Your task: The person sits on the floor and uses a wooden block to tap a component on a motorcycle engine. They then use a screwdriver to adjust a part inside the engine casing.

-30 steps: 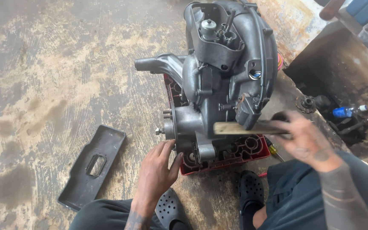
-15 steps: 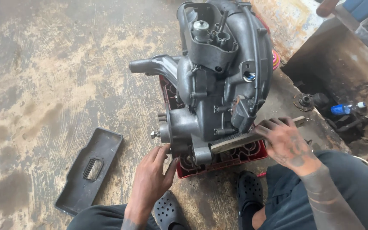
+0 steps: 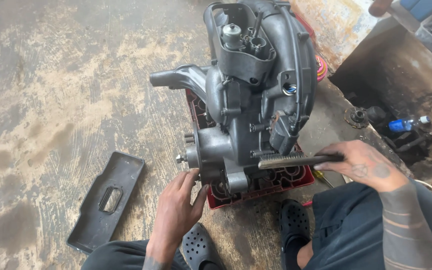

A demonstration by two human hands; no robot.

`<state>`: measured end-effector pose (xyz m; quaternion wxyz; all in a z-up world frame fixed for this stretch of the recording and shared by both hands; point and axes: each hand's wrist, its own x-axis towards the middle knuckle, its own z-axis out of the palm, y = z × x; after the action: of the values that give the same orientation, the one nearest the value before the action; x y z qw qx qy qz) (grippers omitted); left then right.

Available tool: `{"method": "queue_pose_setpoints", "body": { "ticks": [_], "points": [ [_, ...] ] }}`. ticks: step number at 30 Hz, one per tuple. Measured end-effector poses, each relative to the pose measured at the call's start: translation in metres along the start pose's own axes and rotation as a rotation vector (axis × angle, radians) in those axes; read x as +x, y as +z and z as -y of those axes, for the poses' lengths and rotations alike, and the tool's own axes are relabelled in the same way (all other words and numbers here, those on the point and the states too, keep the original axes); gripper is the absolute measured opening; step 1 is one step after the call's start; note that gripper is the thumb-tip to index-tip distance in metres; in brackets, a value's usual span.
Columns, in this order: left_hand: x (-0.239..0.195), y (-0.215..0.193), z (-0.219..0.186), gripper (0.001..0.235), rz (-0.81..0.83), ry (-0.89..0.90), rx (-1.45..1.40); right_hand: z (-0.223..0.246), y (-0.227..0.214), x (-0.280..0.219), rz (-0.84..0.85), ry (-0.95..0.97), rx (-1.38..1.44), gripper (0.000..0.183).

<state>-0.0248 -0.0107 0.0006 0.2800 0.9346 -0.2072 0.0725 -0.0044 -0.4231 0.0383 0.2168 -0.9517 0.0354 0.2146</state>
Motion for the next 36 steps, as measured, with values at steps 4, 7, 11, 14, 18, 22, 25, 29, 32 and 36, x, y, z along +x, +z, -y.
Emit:
{"method": "queue_pose_setpoints", "body": {
  "ticks": [4, 7, 11, 14, 18, 22, 25, 29, 32, 36],
  "points": [
    [0.0, -0.002, -0.002, 0.044, 0.032, -0.009, -0.021, 0.029, 0.016, 0.003, 0.025, -0.01, -0.115, 0.067],
    [-0.002, -0.001, -0.003, 0.045, 0.036, -0.006, -0.025, 0.038, -0.005, -0.006, 0.013, 0.132, -0.077, 0.051],
    [-0.001, -0.003, -0.001, 0.043, 0.015, 0.025, -0.007, 0.046, -0.009, -0.012, 0.011, 0.207, -0.16, 0.035],
    [-0.002, -0.001, -0.001, 0.044, 0.01, 0.01, -0.019, 0.048, 0.015, -0.004, -0.046, 0.061, -0.316, 0.071],
    [-0.002, -0.001, 0.0, 0.047, 0.014, 0.015, -0.002, 0.037, -0.017, -0.013, -0.08, 0.208, -0.102, 0.056],
    [-0.003, 0.0, 0.0, 0.044, 0.038, 0.002, -0.008, 0.055, -0.001, -0.01, -0.035, 0.142, -0.174, 0.077],
    [-0.002, 0.003, 0.0, 0.042, 0.016, 0.0, -0.026, 0.084, -0.009, -0.012, 0.1, 0.2, -0.209, 0.081],
    [-0.001, -0.001, -0.001, 0.046, 0.047, 0.004, -0.004, 0.047, -0.03, -0.019, -0.002, 0.221, 0.093, 0.044],
    [-0.002, -0.006, -0.004, 0.043, 0.049, 0.013, -0.004, 0.048, -0.015, -0.012, 0.054, 0.151, 0.095, 0.051],
    [-0.002, -0.001, -0.003, 0.044, 0.047, -0.014, -0.025, 0.065, 0.005, -0.006, -0.025, -0.061, 0.055, 0.051]
  ]
}}
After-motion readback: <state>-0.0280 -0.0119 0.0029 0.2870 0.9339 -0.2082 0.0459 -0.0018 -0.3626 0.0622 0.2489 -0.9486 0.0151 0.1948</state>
